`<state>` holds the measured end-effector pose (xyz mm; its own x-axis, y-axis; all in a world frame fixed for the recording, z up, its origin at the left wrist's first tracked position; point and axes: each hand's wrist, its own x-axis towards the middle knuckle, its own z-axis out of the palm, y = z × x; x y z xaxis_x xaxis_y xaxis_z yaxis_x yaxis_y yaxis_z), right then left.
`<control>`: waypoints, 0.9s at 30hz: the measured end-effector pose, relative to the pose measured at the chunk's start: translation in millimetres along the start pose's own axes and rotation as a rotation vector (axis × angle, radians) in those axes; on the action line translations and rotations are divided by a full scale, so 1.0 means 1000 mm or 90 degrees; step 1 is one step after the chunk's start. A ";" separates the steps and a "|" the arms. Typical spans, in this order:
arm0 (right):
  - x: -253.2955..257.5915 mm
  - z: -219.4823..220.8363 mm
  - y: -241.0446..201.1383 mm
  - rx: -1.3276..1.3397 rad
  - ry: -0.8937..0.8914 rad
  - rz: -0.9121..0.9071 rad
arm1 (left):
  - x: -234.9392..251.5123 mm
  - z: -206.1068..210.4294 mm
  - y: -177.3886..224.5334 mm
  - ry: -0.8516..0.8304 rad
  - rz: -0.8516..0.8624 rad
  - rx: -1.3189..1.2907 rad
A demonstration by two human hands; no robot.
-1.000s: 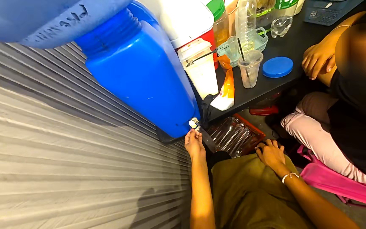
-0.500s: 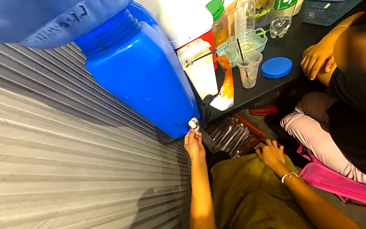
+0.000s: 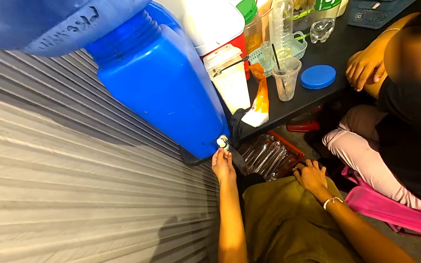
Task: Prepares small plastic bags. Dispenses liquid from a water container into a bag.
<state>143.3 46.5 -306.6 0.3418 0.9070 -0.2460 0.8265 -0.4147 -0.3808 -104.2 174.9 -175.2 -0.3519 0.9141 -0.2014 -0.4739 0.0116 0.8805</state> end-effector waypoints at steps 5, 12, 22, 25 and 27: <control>0.000 -0.001 0.000 -0.005 -0.005 0.001 | -0.001 0.001 0.001 0.002 -0.004 0.000; 0.000 0.000 -0.001 -0.002 0.001 0.003 | -0.001 0.001 0.001 0.007 -0.006 -0.005; 0.000 -0.001 -0.001 0.004 -0.004 0.004 | 0.000 0.001 0.001 0.007 -0.006 -0.002; 0.000 0.000 0.000 0.001 -0.003 0.002 | 0.000 0.000 0.000 0.003 -0.003 -0.002; 0.001 0.001 0.000 -0.003 -0.002 0.001 | 0.001 0.000 0.000 0.005 -0.006 -0.002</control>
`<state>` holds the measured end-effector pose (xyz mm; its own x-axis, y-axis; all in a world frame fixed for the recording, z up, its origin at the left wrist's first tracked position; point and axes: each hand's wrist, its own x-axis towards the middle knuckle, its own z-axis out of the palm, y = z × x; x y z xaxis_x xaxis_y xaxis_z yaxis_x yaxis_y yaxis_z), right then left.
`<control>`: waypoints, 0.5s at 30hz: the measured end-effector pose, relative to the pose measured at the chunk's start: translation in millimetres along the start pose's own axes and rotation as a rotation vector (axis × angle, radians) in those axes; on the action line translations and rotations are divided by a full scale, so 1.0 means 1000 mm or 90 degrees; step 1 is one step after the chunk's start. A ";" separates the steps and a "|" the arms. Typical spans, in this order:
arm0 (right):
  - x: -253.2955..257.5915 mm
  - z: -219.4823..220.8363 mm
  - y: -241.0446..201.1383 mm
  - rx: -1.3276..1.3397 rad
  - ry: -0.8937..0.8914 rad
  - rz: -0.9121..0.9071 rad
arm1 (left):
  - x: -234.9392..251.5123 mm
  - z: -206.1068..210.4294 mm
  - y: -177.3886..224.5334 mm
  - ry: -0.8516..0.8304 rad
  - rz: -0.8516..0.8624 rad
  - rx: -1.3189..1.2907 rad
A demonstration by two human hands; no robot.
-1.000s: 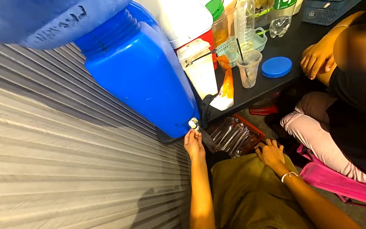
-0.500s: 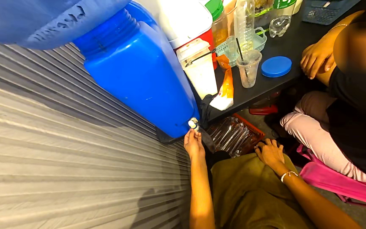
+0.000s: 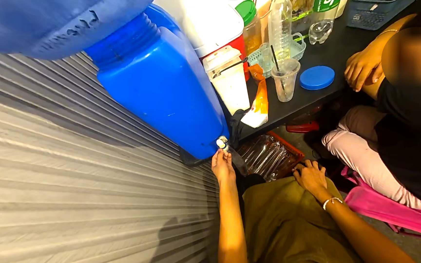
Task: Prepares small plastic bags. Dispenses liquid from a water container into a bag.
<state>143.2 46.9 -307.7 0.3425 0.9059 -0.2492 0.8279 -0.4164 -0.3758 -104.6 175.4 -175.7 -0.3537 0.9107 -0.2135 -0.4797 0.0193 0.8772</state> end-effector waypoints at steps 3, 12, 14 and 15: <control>-0.001 -0.002 0.000 0.005 -0.002 -0.001 | 0.000 -0.001 0.000 -0.006 0.003 0.004; 0.000 -0.003 -0.002 -0.002 -0.013 0.012 | 0.000 0.001 0.002 -0.001 -0.004 0.003; 0.000 -0.002 -0.001 -0.005 -0.009 0.009 | 0.000 0.001 0.003 0.001 -0.005 -0.001; 0.000 -0.002 -0.001 -0.007 -0.009 0.008 | 0.000 0.001 0.003 0.002 -0.006 -0.002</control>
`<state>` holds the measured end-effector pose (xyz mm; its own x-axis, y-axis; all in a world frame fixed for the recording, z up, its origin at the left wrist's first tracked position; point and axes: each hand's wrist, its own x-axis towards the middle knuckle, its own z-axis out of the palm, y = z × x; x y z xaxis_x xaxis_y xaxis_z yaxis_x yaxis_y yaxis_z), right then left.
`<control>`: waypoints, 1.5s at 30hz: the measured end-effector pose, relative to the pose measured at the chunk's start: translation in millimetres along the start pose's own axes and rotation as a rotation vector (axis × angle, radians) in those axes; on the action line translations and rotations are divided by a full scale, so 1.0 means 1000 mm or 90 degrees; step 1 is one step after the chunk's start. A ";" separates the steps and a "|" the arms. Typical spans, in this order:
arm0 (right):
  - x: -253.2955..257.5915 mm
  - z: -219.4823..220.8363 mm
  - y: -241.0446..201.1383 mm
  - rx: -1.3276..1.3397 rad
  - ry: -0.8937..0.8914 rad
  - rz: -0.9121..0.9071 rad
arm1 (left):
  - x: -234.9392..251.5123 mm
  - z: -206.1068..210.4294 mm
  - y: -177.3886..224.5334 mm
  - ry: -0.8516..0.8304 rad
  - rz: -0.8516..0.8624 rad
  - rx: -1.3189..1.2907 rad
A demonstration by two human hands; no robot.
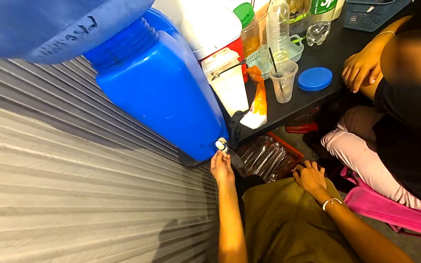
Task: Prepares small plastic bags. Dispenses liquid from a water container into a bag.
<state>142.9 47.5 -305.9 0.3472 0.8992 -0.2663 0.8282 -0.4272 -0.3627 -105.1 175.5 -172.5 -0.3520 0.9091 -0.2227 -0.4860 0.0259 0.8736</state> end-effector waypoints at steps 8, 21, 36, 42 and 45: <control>-0.001 0.000 0.000 0.009 0.008 -0.005 | 0.001 0.000 -0.001 0.000 0.000 0.000; -0.002 -0.001 0.000 0.023 0.010 -0.006 | 0.000 -0.001 -0.001 -0.009 0.004 0.002; 0.000 0.000 -0.001 0.013 0.007 -0.002 | 0.000 -0.001 -0.001 -0.002 -0.002 -0.001; 0.000 0.000 -0.001 0.001 0.009 -0.008 | 0.001 -0.002 -0.001 -0.008 0.001 0.004; 0.000 0.000 0.000 -0.003 0.003 -0.006 | 0.001 -0.001 -0.001 -0.007 -0.002 0.007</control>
<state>142.8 47.7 -305.9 0.3416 0.9037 -0.2582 0.8332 -0.4182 -0.3617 -106.4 176.1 -174.1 -0.3420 0.9133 -0.2211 -0.4787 0.0331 0.8773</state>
